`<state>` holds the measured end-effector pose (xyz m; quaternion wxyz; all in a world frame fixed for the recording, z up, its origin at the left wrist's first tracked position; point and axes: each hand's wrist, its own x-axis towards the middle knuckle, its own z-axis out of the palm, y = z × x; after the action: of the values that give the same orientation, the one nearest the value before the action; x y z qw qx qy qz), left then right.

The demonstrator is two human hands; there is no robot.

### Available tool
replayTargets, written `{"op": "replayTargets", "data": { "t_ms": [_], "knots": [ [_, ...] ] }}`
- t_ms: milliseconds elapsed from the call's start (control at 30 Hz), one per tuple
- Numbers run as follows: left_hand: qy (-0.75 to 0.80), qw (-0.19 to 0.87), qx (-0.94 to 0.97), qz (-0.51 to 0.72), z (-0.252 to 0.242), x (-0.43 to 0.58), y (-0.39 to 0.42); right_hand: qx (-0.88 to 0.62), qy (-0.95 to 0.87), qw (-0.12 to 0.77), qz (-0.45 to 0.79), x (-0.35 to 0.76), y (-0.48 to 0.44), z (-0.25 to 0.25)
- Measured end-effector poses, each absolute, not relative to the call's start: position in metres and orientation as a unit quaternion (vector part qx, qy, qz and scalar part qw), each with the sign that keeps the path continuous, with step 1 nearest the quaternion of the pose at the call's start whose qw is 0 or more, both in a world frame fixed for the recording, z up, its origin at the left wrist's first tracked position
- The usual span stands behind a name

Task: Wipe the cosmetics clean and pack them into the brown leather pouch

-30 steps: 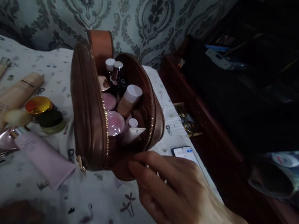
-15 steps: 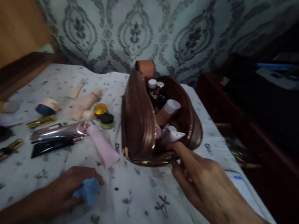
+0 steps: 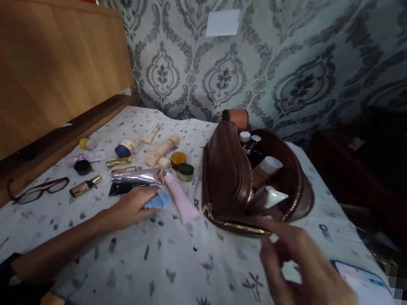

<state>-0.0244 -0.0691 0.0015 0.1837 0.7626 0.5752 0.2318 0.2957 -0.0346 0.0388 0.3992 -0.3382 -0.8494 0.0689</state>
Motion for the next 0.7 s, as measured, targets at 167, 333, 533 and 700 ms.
{"op": "replayTargets", "data": {
  "t_ms": [167, 333, 533, 700],
  "knots": [
    [0.653, -0.007, 0.745, 0.139, -0.002, -0.048, -0.078, -0.297, -0.877, 0.357, 0.124, 0.248, -0.055, 0.02],
    [0.711, -0.082, 0.692, 0.096, -0.009, -0.064, -0.089, -0.296, -0.882, 0.32, 0.178, 0.203, -0.056, 0.002],
    [0.71, -0.005, 0.684, 0.169, -0.027, -0.065, -0.098, -0.311, -0.887, 0.258, 0.224, 0.169, -0.053, -0.014],
    [0.605, 0.06, 0.742, 0.283, -0.028, -0.061, -0.099, -0.305, -0.863, 0.289, 0.281, 0.154, -0.051, -0.024]
  ]
}}
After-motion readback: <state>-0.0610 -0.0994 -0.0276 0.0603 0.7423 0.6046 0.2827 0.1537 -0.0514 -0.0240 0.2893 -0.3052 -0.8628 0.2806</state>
